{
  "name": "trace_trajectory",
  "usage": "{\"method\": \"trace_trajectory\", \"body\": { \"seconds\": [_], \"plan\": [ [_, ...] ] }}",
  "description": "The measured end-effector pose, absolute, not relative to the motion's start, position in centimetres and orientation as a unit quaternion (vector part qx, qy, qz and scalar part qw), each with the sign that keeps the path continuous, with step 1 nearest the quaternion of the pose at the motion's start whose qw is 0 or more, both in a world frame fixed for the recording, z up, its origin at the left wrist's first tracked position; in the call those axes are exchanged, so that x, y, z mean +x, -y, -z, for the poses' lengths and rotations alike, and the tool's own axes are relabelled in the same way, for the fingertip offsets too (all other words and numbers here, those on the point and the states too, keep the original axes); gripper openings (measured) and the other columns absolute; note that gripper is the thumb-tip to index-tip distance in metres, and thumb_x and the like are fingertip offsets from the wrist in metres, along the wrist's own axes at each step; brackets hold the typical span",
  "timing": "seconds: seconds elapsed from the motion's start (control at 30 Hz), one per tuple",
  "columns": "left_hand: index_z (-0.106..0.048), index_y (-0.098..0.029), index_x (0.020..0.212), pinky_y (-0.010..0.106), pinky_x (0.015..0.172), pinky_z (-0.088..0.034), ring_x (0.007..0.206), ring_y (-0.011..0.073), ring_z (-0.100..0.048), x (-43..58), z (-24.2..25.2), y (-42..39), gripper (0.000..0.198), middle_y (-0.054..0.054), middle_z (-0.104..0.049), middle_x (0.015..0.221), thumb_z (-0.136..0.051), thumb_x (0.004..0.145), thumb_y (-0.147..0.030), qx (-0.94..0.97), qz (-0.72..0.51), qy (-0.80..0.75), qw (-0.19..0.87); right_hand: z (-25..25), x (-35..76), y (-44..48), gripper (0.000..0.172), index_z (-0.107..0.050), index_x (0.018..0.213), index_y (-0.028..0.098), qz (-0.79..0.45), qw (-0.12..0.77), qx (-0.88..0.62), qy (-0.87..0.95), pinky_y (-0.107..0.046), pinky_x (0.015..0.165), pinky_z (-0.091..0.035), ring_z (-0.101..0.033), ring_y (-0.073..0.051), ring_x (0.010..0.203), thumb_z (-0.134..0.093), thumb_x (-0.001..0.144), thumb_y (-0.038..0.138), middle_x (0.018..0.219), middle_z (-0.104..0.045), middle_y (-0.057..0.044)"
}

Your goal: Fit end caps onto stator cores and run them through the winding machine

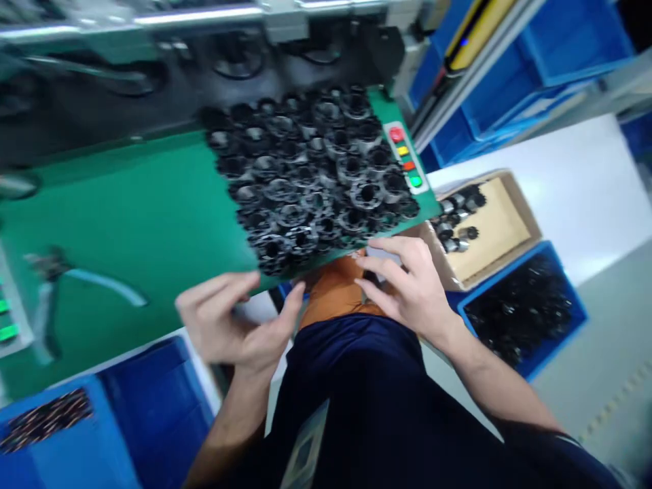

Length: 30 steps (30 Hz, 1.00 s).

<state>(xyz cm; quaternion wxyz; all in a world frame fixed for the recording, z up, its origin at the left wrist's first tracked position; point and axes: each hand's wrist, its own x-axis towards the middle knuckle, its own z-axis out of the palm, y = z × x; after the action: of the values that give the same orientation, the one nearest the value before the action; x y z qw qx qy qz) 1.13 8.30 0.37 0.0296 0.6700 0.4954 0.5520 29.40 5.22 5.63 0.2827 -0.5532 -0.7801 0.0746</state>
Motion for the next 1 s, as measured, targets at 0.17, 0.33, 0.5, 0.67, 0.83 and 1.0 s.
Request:
{"method": "trace_trajectory", "body": {
  "seconds": [0.17, 0.33, 0.5, 0.67, 0.83, 1.0],
  "plan": [
    [-0.079, -0.029, 0.121, 0.038, 0.077, -0.066, 0.084, 0.0211, -0.081, 9.8, -0.9, -6.7, 0.025, 0.0, -0.086, 0.102, -0.096, 0.104, -0.02, 0.782, -0.479, -0.312, 0.248, -2.8, 43.7, -0.5, 0.033, -0.077, 0.145, 0.023, -0.056, 0.228, -0.755, 0.613, -0.058, 0.106, -0.07, -0.081, -0.036, 0.119, -0.072, 0.118, 0.042, 0.135, -0.083, -0.019],
    [-0.086, -0.025, 0.127, 0.044, 0.104, -0.068, 0.123, 0.0307, -0.082, 24.3, -0.3, -8.9, 0.013, 0.009, -0.089, 0.129, -0.081, 0.115, -0.021, 0.884, -0.286, -0.238, 0.283, 0.7, 54.4, 0.0, 0.078, -0.062, 0.175, 0.021, -0.124, 0.155, -0.792, 0.578, -0.061, 0.117, -0.069, -0.074, -0.042, 0.146, -0.082, 0.102, 0.04, 0.169, -0.068, -0.027],
    [-0.084, -0.02, 0.145, 0.058, 0.126, -0.055, 0.147, 0.0429, -0.068, 34.9, 1.3, -11.2, 0.035, 0.021, -0.081, 0.153, -0.074, 0.111, -0.014, 0.96, -0.091, -0.202, 0.174, 3.5, 56.8, -2.1, 0.053, -0.081, 0.15, 0.027, -0.197, 0.129, -0.725, 0.647, -0.064, 0.144, -0.049, -0.061, -0.042, 0.164, -0.09, 0.097, 0.034, 0.178, -0.065, -0.017],
    [-0.08, -0.016, 0.142, 0.066, 0.146, -0.037, 0.149, 0.0455, -0.066, 37.6, 3.0, -12.3, 0.036, 0.022, -0.087, 0.136, -0.076, 0.106, -0.013, 0.971, -0.039, -0.187, 0.142, 4.5, 58.8, -0.8, 0.047, -0.083, 0.147, 0.023, -0.18, 0.124, -0.748, 0.627, -0.065, 0.132, -0.056, -0.063, -0.043, 0.143, -0.085, 0.107, 0.048, 0.158, -0.069, -0.02],
    [-0.084, -0.018, 0.123, 0.068, 0.143, -0.04, 0.15, 0.047, -0.066, 37.6, 3.7, -14.4, 0.018, 0.021, -0.089, 0.128, -0.078, 0.106, -0.02, 0.989, 0.032, -0.119, 0.077, 5.1, 59.6, 1.2, 0.055, -0.075, 0.16, 0.026, -0.173, 0.129, -0.773, 0.596, -0.062, 0.119, -0.063, -0.059, -0.044, 0.143, -0.08, 0.113, 0.053, 0.157, -0.072, -0.019],
    [-0.085, -0.019, 0.117, 0.064, 0.129, -0.051, 0.146, 0.0496, -0.067, 38.1, 2.7, -15.7, 0.016, 0.02, -0.087, 0.128, -0.086, 0.102, -0.025, 0.989, 0.036, -0.098, 0.1, 5.3, 59.2, 0.6, 0.039, -0.074, 0.151, 0.022, -0.192, 0.158, -0.764, 0.596, -0.056, 0.121, -0.061, -0.066, -0.041, 0.14, -0.073, 0.114, 0.033, 0.148, -0.08, -0.017]
  ]
}}
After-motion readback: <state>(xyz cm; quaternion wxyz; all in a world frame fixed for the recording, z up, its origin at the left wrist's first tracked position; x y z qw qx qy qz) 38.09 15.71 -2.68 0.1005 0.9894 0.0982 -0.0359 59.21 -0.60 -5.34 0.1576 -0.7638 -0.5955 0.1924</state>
